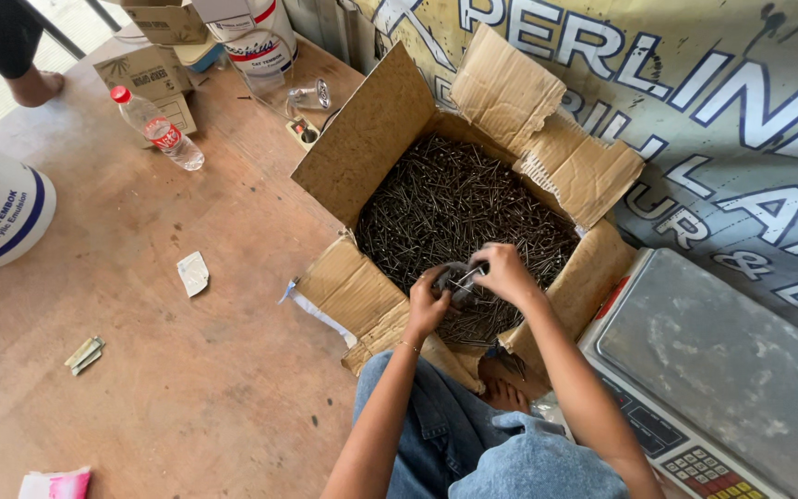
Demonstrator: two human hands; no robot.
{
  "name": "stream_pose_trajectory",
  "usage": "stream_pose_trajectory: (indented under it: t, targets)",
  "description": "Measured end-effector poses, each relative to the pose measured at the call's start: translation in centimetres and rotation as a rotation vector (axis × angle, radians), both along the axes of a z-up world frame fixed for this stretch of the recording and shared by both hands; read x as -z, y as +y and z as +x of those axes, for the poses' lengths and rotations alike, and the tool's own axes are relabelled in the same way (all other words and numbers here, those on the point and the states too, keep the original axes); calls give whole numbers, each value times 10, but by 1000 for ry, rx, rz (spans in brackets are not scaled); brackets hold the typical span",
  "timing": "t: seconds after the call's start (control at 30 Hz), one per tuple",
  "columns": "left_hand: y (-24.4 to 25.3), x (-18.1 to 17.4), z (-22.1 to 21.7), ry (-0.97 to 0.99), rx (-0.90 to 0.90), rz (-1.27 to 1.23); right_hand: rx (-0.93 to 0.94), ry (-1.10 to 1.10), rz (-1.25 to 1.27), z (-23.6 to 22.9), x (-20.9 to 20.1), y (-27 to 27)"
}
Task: The person scoops nails from a large cardboard box into small plastic bags, weighs them on a digital scale, and seals the bags with a handheld heat sealer. The sealed bags are then placed into a separate cardboard box.
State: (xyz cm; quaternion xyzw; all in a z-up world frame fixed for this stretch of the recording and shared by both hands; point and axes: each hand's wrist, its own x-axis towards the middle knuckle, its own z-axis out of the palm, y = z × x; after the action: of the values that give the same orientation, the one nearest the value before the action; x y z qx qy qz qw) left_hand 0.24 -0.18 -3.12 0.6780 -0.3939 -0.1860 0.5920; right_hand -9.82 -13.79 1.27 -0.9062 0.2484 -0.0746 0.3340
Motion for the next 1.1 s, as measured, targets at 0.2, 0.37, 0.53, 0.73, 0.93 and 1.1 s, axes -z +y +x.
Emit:
stream_pose_trajectory:
  t: [0.2,0.37,0.53,0.73,0.93,1.1]
  targets:
    - [0,-1,2,-10,-2,9,-111,316,-20,18,-38,31]
    - [4,-2,-5,-2,-23,11,-4,194,8,9,-26,26]
    - [-1,8,-2,-17,-36,-3,147,351,-38,0,11,19]
    - [0,17,-2,-44,-78,16,45,402,215,-14,17,17]
    - [0,19,-3,-69,-89,16,193,187,352,1,-15,-1]
    - [3,20,-1,-124,-76,19,279,340,71,52,13,-16]
